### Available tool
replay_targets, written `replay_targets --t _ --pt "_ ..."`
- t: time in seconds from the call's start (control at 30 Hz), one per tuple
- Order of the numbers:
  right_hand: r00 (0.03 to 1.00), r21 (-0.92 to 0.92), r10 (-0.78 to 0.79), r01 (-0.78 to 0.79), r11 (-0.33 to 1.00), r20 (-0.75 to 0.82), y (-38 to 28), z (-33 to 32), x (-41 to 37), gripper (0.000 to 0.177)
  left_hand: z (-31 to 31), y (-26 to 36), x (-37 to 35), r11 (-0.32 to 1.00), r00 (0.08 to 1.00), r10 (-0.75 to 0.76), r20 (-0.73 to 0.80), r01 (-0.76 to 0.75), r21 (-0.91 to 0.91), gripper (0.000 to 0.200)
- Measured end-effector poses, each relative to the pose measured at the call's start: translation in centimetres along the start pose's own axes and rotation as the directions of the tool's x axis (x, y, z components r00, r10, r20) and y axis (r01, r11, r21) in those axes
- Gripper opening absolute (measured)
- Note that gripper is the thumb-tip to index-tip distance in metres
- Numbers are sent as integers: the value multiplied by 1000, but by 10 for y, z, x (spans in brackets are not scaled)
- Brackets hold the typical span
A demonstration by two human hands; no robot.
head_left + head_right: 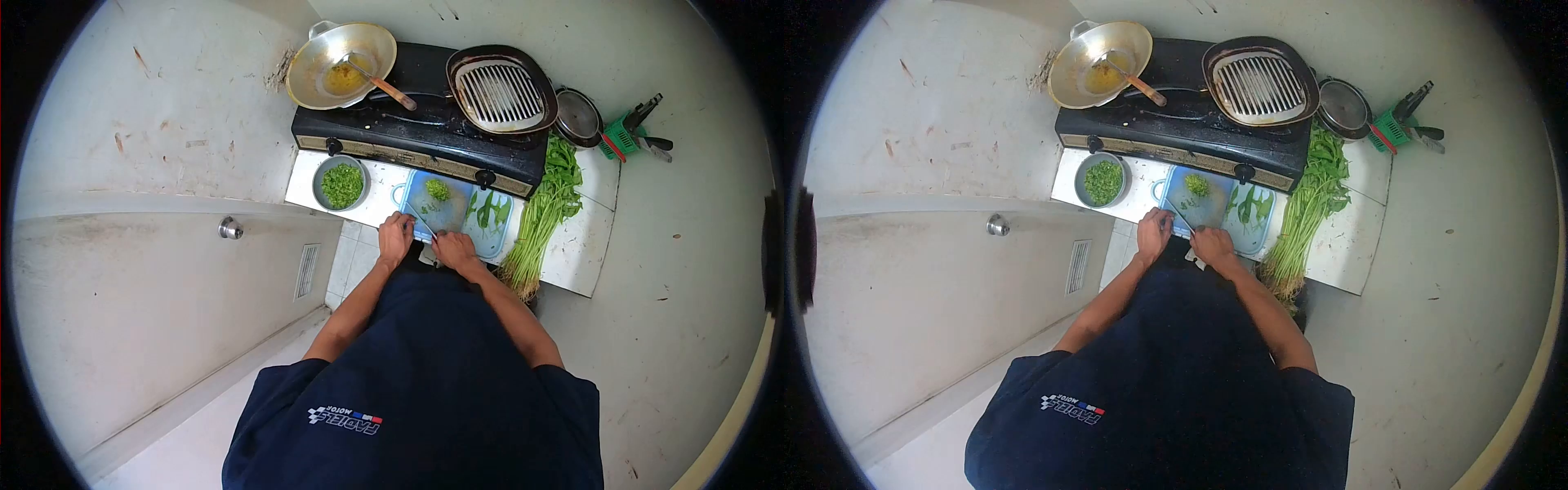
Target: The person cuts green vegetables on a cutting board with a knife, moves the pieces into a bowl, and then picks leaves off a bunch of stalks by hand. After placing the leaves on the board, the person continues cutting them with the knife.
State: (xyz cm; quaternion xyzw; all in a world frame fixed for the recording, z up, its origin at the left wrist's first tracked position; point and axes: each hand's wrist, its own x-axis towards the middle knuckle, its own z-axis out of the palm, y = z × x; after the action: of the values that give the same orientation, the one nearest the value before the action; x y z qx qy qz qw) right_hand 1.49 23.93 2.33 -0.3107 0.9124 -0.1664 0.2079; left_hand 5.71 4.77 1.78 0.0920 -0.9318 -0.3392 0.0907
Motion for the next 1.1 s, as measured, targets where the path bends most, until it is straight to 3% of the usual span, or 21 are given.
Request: replay_targets --t 0.23,0.57,0.8,1.1 --pt "999 -7 -41 40 999 -13 -2 -7 0 34 2 -1 2 993 999 -50 -12 49 -104 7" --pt "993 -62 -93 88 994 -74 -3 11 15 35 5 -5 0 990 996 -95 -5 93 -108 8" --pt "999 -19 -21 20 1000 -47 0 -3 -1 36 4 -5 0 978 990 -140 11 140 -152 10" --pt "999 12 -51 51 999 -5 -6 -8 -3 34 5 -6 0 994 996 -92 -4 92 -61 8"
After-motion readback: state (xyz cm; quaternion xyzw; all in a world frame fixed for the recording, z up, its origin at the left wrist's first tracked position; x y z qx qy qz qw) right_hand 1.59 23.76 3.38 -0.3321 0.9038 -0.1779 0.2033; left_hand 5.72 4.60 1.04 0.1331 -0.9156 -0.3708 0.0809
